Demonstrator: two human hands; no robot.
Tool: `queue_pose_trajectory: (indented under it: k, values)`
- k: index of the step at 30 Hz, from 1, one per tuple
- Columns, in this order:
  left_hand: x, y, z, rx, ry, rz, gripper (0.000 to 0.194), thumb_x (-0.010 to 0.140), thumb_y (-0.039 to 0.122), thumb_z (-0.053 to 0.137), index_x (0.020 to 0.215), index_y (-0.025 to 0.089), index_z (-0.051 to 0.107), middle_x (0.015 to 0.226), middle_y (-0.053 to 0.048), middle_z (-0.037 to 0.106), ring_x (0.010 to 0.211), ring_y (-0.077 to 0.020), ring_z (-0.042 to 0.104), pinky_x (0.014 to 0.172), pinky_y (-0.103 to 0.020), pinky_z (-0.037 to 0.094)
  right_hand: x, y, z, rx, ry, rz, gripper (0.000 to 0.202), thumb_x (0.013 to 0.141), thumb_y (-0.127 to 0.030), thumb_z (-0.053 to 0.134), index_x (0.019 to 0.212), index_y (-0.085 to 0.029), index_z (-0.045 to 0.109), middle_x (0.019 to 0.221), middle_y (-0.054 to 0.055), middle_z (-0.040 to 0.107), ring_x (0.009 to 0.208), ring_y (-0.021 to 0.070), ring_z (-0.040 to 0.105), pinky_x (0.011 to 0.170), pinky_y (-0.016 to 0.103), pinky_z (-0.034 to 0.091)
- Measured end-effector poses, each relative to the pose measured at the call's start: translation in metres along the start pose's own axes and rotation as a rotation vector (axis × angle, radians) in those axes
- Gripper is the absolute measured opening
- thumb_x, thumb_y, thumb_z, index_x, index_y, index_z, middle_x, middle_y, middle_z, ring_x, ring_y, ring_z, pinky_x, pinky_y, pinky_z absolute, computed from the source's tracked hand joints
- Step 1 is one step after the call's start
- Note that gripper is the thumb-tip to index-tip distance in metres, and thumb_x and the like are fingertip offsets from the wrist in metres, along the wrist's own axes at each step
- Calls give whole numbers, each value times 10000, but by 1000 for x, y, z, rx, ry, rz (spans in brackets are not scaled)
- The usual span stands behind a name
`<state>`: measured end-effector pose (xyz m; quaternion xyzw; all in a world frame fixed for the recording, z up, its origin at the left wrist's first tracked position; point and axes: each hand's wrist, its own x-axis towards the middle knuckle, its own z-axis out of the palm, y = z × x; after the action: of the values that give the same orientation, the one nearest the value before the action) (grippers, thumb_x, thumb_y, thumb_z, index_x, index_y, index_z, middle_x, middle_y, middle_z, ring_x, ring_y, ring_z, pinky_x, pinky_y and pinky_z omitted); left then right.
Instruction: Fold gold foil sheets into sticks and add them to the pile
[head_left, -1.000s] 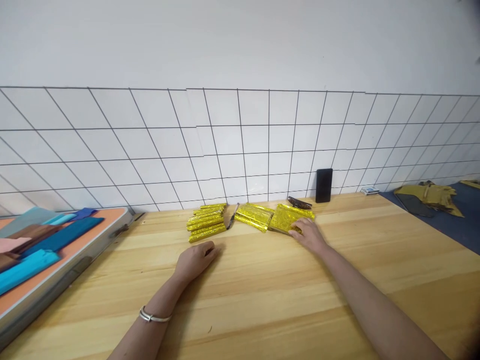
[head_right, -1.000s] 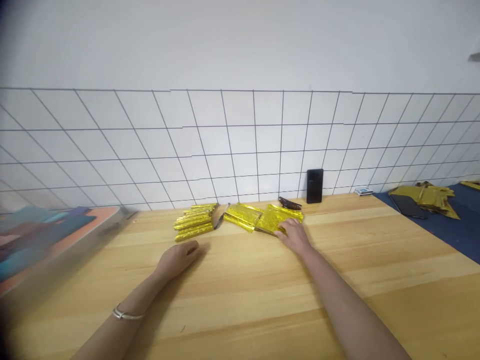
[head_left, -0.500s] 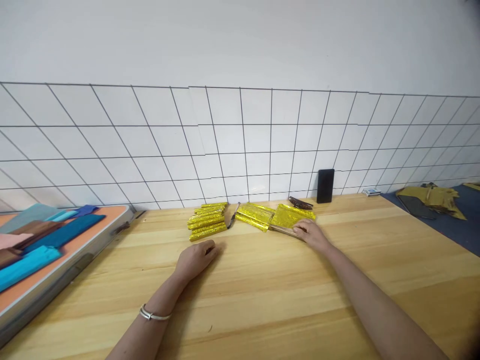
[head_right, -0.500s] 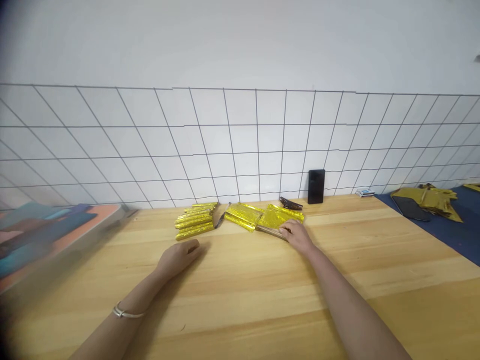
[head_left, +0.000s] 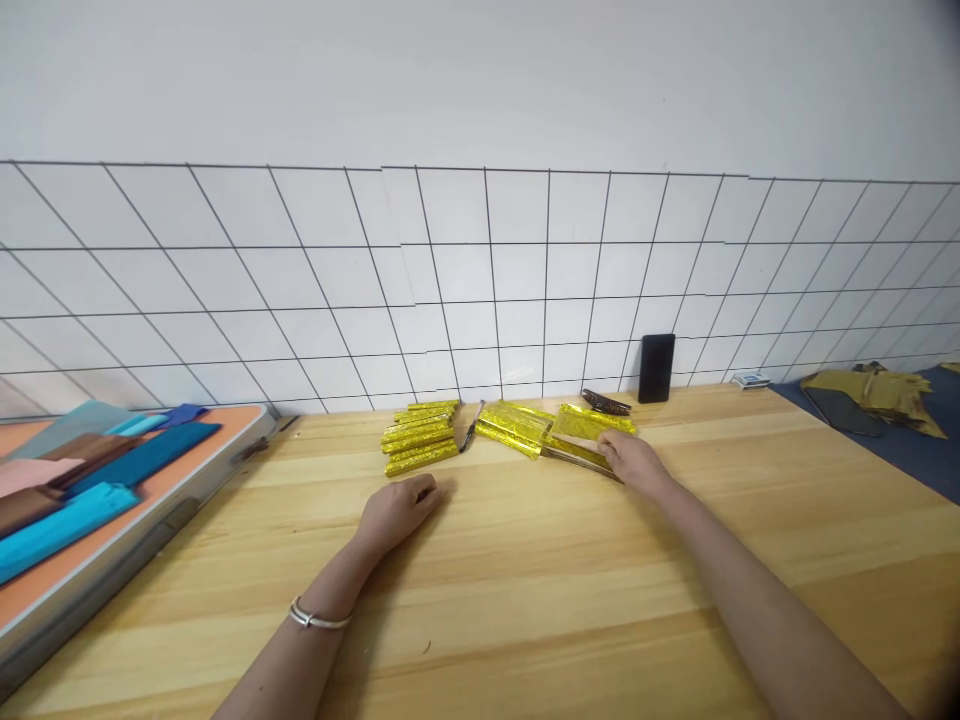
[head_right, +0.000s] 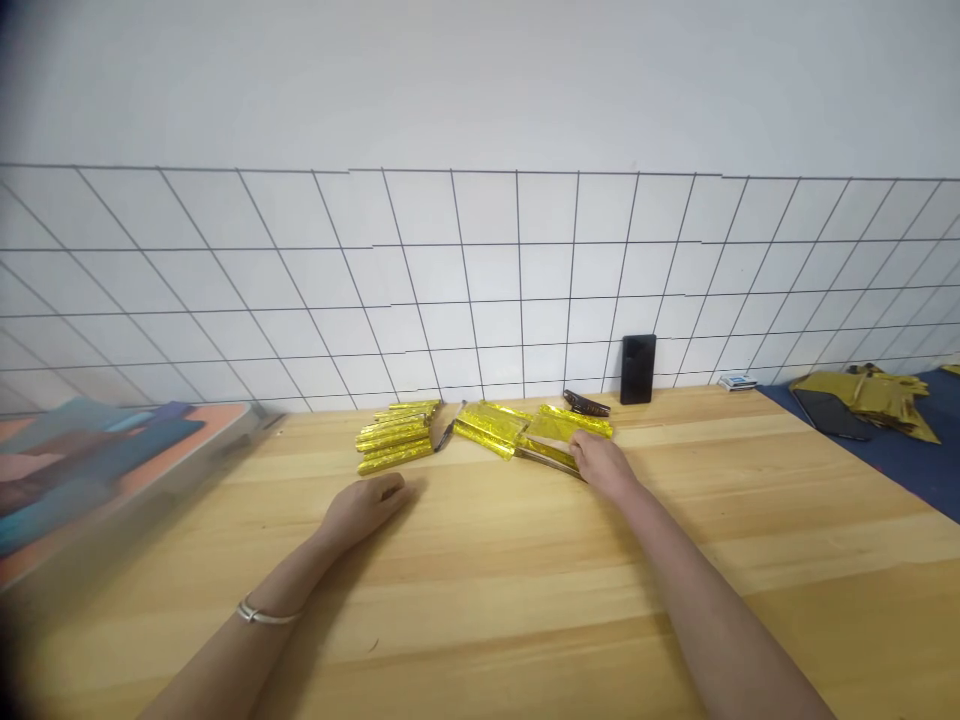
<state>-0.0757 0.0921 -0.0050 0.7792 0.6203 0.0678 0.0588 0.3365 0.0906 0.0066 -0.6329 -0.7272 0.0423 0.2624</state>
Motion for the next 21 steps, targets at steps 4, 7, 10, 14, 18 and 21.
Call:
queue_pose_trajectory:
  k: [4,7,10,14,18,21]
  values:
    - [0,0,0,-6,1,9,398,882,513,331,697,211,513,723,-4,638,675,-156,567,541,-226,262,1,-1,-5,-57,85,107,225,892,-343,389,936,-243,586,747,13,629,629,168,530,565,253,304]
    - [0,-1,0,-8,4,14,399,880,515,331,697,211,514,724,-5,636,675,-156,566,539,-227,258,1,1,-6,-69,144,164,259,913,-370,345,991,-250,561,762,14,633,648,171,542,571,254,306]
    - [0,-2,1,-8,5,13,400,879,514,332,692,208,508,722,-7,635,663,-154,561,537,-228,254,1,4,-6,-68,185,200,253,916,-378,340,991,-250,544,752,11,630,660,172,553,572,250,314]
    - [1,-3,2,-6,11,12,397,882,514,329,700,213,512,720,-4,634,666,-155,564,537,-228,254,1,6,-4,-61,224,218,236,914,-372,342,994,-248,526,759,13,628,661,176,557,570,251,325]
    - [1,-2,2,-6,12,14,391,882,509,338,699,212,514,713,-2,634,665,-153,570,535,-229,255,0,3,-3,-61,248,208,263,916,-398,328,1017,-243,515,778,20,629,667,183,559,570,257,334]
    - [1,-2,2,-7,13,16,382,880,505,347,700,211,513,711,-2,634,672,-156,576,533,-231,257,-2,-1,-3,-64,217,164,266,900,-430,367,1014,-244,519,805,16,634,683,180,565,582,254,350]
